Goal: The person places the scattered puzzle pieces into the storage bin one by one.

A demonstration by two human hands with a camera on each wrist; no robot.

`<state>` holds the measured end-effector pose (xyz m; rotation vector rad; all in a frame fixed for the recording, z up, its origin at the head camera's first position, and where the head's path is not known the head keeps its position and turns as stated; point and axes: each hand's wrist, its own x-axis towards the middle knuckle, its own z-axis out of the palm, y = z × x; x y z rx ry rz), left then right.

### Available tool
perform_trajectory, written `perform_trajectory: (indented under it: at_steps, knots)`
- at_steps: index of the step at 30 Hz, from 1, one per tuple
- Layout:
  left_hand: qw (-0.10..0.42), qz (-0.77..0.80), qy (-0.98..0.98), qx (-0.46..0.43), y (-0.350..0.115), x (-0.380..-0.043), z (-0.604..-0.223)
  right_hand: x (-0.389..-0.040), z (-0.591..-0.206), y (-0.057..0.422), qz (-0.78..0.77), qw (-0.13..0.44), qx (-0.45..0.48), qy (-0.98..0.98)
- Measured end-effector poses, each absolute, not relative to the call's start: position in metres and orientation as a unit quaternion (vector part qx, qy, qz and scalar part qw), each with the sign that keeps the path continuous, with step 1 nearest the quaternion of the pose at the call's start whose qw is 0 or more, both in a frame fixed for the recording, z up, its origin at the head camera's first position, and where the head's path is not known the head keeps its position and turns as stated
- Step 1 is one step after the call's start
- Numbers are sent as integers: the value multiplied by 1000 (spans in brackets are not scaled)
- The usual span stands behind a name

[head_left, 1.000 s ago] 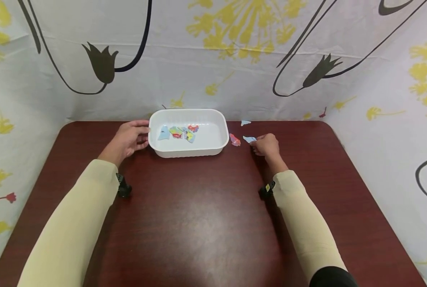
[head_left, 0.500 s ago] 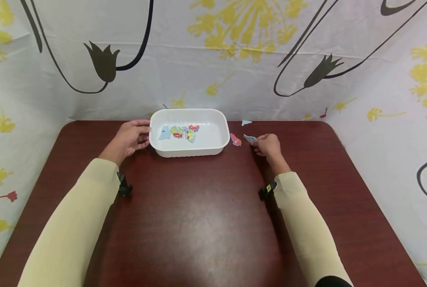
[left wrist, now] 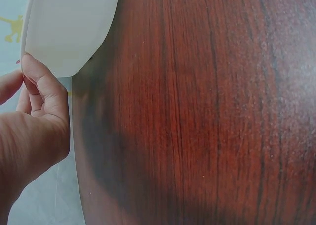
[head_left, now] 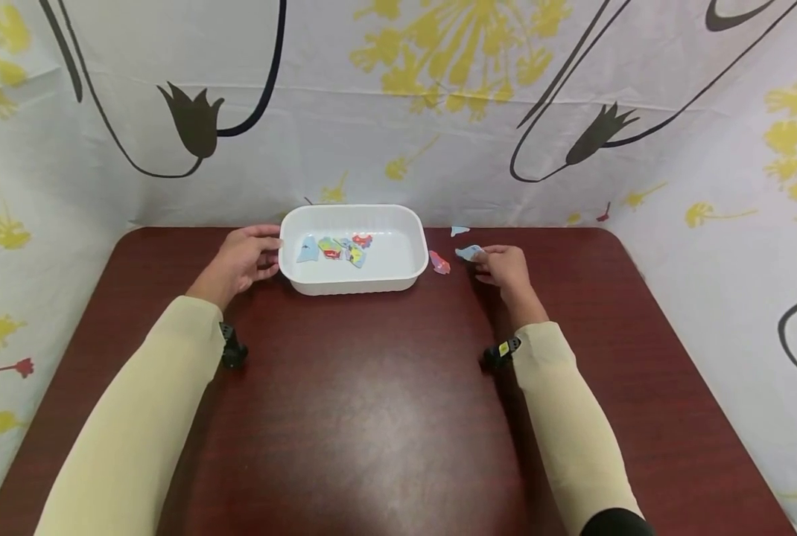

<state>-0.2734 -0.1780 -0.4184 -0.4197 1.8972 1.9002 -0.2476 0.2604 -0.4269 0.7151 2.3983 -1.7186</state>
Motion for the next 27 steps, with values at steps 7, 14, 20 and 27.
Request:
perform_trajectory:
  at_steps: [7, 14, 20, 27]
  knots:
    - [210, 684, 682, -154, -180, -273, -419, -260, -412, 250, -624, 55, 225, 746]
    - [210, 687, 679, -152, -181, -272, -418, -271, -395, 235, -655, 63, 189, 729]
    - [211, 687, 678, -154, -180, -272, -419, -280, -383, 216, -648, 60, 143, 746]
    - [214, 690, 675, -150, -178, -271, -417, -289, -378, 195, -637, 77, 133, 756]
